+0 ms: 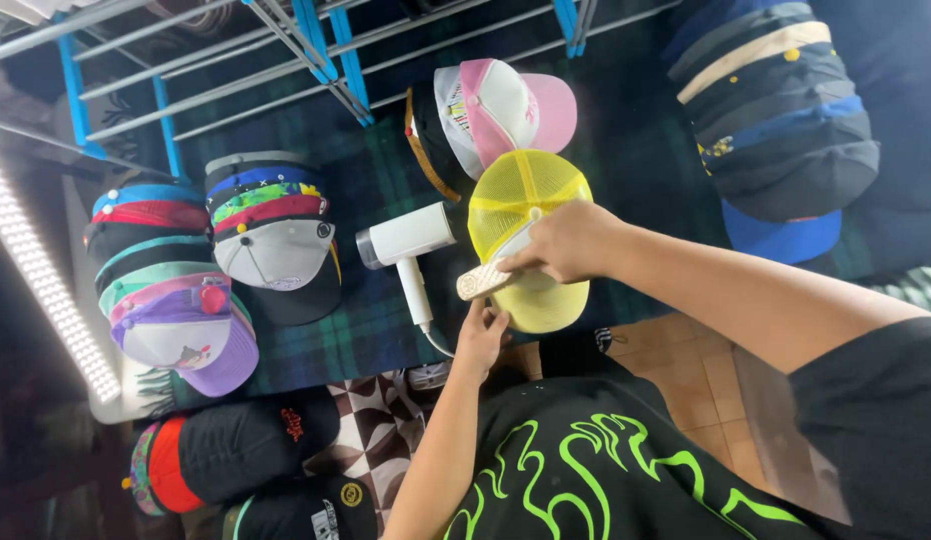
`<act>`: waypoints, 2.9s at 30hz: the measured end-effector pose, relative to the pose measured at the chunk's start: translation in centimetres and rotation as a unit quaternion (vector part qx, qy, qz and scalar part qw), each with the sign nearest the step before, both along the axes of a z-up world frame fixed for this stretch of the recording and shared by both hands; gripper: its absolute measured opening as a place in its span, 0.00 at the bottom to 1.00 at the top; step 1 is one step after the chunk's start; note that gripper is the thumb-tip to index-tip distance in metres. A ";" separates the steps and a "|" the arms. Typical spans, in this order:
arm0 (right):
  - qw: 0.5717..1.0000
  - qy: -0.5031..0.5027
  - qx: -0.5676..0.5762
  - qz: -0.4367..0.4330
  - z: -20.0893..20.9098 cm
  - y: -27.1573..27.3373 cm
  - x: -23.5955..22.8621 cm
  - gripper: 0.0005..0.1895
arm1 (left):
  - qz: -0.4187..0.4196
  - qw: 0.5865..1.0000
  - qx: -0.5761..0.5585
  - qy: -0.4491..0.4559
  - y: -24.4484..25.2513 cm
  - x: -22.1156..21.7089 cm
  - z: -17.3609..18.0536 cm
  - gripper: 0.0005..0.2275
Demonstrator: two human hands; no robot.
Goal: Cleaning and reshaping baseball caps using a handheld steamer and a brush
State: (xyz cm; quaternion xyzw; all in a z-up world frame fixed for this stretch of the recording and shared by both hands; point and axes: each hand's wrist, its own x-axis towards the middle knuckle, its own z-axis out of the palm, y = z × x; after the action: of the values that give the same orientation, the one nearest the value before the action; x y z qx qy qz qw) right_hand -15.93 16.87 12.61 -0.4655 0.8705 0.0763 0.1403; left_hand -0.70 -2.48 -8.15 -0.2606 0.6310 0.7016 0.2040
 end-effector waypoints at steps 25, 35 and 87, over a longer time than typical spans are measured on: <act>0.683 -0.335 -0.314 -0.568 -18.4 21.9 7.5 0.18 | 0.112 0.992 -0.046 -0.045 3.1 0.0 7.7 0.31; 0.809 -0.151 -0.214 -0.527 -27.6 19.4 0.5 0.20 | 0.157 0.774 -0.613 0.024 -4.8 -2.9 -0.5 0.43; 0.752 -0.216 -0.556 -0.279 -4.5 18.3 1.8 0.05 | -0.059 0.864 -0.278 0.416 14.0 -4.6 17.3 0.11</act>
State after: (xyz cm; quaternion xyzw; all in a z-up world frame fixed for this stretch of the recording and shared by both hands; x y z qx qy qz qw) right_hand -14.10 35.18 8.15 -0.2016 0.7969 -0.5668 0.0561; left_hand -5.25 11.50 9.12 0.0471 0.8402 0.5273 -0.1171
